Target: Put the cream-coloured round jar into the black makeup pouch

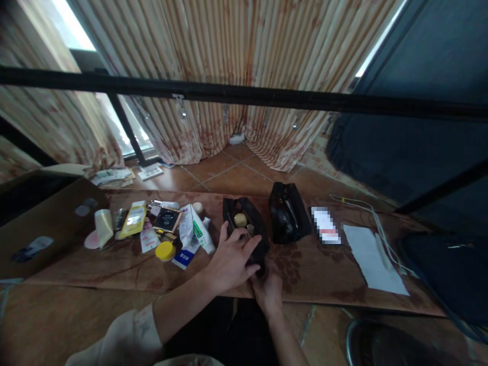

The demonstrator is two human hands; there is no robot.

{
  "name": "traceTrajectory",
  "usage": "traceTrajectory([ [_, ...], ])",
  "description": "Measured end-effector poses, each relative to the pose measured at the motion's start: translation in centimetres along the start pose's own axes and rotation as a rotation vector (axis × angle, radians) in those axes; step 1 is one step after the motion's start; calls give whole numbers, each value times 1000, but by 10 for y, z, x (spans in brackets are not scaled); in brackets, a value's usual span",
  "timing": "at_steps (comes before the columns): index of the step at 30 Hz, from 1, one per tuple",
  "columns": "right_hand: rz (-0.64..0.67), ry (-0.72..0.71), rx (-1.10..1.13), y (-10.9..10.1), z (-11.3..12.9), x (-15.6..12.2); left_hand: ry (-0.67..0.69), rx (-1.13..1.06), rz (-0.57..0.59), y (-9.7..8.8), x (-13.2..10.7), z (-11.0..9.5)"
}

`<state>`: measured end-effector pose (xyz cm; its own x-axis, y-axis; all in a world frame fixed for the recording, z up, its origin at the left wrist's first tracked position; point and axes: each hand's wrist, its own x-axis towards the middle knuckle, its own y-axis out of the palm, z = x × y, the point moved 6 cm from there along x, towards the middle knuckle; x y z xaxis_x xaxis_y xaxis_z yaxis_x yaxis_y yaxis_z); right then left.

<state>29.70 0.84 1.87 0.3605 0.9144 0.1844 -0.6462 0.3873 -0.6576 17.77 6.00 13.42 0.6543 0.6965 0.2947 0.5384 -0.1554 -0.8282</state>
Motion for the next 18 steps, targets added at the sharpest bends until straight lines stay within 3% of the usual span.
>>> traceTrajectory([
  [8, 47, 0, 35, 4, -2, -1, -89, 171, -1, -5, 4, 27],
  [18, 190, -99, 150, -1, 13, -14, -4, 14, 141, -22, -24, 6],
])
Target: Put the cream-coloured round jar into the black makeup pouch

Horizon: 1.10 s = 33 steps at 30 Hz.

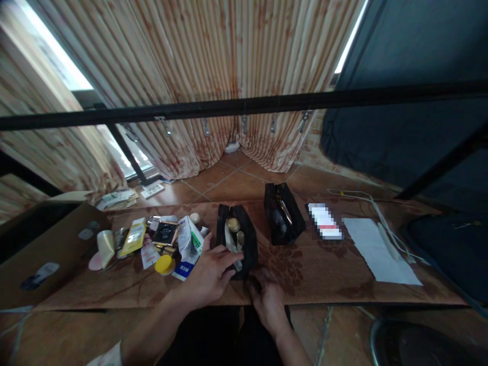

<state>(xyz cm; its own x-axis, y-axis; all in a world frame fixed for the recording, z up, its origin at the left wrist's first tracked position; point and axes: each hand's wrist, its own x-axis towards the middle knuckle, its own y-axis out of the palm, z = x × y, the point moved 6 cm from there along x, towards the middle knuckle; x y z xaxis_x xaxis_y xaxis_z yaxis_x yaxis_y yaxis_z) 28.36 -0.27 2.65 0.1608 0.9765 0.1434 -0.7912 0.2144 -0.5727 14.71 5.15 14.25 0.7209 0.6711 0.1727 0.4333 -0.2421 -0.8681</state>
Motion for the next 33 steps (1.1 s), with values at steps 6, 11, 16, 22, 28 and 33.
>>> traceTrajectory([
  [6, -114, 167, 179, -11, -1, -8, 63, -151, 168, -28, -42, -12],
  [11, -236, 142, 238, -36, 17, 38, 46, -207, 218, -40, -72, -12],
  [16, -101, 69, 326, -25, 45, 112, -58, -135, -147, -17, -108, 6],
  [22, 276, 28, 350, 12, 66, 157, -416, -254, -387, 20, -141, 22],
  [28, 549, 6, 103, 35, 74, 160, -593, -408, -432, 26, -132, 19],
  [33, 469, 27, -137, 16, 67, 152, -491, -406, -352, 15, -120, 20],
])
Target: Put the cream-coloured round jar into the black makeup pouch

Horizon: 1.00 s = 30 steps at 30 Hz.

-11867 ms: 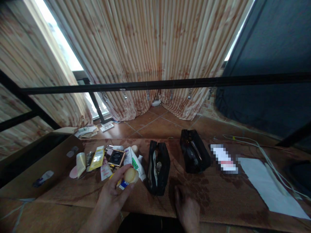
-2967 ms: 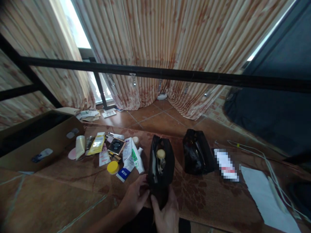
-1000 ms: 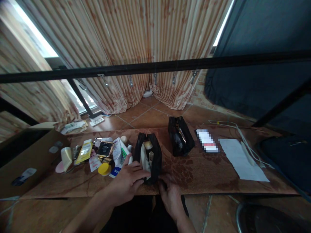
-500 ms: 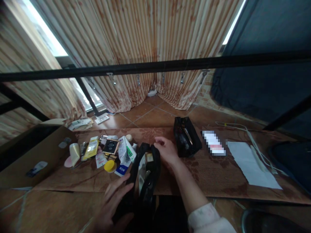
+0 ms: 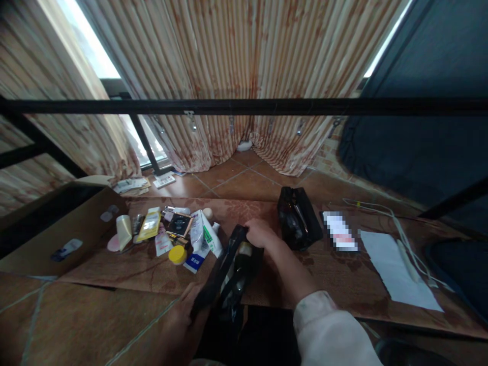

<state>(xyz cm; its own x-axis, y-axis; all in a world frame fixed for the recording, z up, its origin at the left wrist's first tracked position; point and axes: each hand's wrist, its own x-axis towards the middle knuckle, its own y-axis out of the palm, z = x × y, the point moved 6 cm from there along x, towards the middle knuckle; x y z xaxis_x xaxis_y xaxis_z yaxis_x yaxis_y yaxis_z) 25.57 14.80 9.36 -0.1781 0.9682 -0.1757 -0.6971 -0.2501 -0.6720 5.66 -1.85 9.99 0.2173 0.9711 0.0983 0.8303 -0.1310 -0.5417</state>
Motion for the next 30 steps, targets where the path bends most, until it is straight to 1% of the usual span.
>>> traceTrajectory([
  [3, -38, 52, -40, -17, -15, -31, -3, -19, 18, -8, 9, -2],
  [6, -34, 118, -39, -29, -37, -74, -15, -13, 47, -12, 24, -9],
  [8, -48, 169, -36, -33, -54, -105, 11, 1, 74, -11, 39, -18],
  [9, -77, 196, -32, -34, -63, -119, 37, 6, 91, -9, 49, -23],
  [10, -141, 251, 8, -36, -73, -133, 60, 17, 109, -7, 60, -28],
  [13, -265, 375, 164, -30, -95, -169, 174, 6, 173, 5, 98, -44],
  [15, -360, 419, 264, -21, -99, -188, 243, 4, 229, 15, 126, -51],
  [17, -426, 452, 413, -5, -95, -201, 268, -30, 311, 25, 153, -53],
  [18, -451, 482, 495, 5, -91, -205, 266, -57, 366, 31, 166, -52],
  [19, -485, 510, 569, 15, -85, -208, 261, -105, 446, 37, 177, -51],
  [20, -502, 531, 663, 27, -78, -208, 264, -125, 483, 40, 189, -51],
  [22, -548, 537, 865, 48, -61, -202, 259, -151, 518, 44, 211, -48],
  [24, -589, 533, 1026, 64, -45, -190, 245, -171, 547, 47, 230, -46],
  [25, -580, 527, 1094, 72, -37, -183, 236, -180, 560, 49, 238, -44],
  [28, -621, 506, 1254, 86, -22, -165, 192, -203, 574, 55, 261, -37],
  [30, -626, 517, 1316, 94, -17, -157, 150, -222, 553, 58, 272, -31],
])
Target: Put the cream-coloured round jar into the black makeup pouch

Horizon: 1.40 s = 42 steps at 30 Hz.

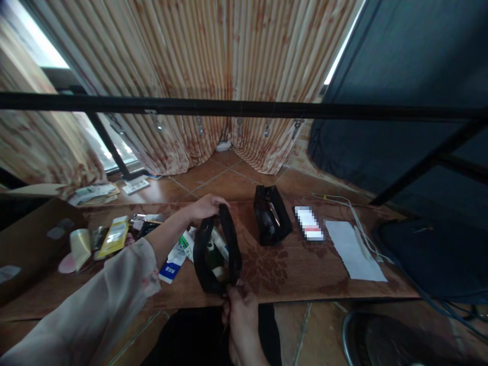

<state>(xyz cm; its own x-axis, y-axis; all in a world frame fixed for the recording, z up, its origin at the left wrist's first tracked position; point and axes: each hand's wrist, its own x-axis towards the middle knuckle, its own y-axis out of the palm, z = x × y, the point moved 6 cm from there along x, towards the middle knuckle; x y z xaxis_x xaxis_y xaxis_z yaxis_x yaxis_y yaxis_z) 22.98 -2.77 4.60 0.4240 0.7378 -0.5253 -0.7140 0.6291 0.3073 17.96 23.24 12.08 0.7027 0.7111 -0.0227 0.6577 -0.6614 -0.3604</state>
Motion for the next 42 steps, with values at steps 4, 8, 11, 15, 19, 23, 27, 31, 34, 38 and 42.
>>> traceTrajectory([
  [4, -6, 38, 48, 7, -10, 3, -36, -87, -149, -14, 6, 11],
  [8, 18, 25, 19, 4, -13, 6, 2, -181, -376, -30, -21, 6],
  [11, 14, -17, -38, -4, -16, 8, 26, -227, -541, -26, -68, 7],
  [15, -51, -194, -251, -20, -7, 8, -84, -565, -700, 14, -139, 40],
  [19, -118, -377, -577, -25, 15, 8, -150, -674, -665, 62, -170, 57],
  [23, -13, -524, -685, -9, 30, 14, -78, -580, -559, 85, -162, 45],
  [27, 171, -477, -692, 6, 24, 18, -86, -400, -516, 92, -150, 42],
  [31, 113, -491, -796, 4, 27, 17, -111, -349, -502, 96, -151, 47],
  [34, 59, -499, -886, 0, 30, 17, -117, -437, -548, 102, -168, 50],
  [38, 48, -415, -954, -11, 20, 24, -136, -443, -568, 121, -198, 50],
  [42, 62, -332, -1027, -30, 2, 37, -139, -319, -519, 139, -214, 42],
])
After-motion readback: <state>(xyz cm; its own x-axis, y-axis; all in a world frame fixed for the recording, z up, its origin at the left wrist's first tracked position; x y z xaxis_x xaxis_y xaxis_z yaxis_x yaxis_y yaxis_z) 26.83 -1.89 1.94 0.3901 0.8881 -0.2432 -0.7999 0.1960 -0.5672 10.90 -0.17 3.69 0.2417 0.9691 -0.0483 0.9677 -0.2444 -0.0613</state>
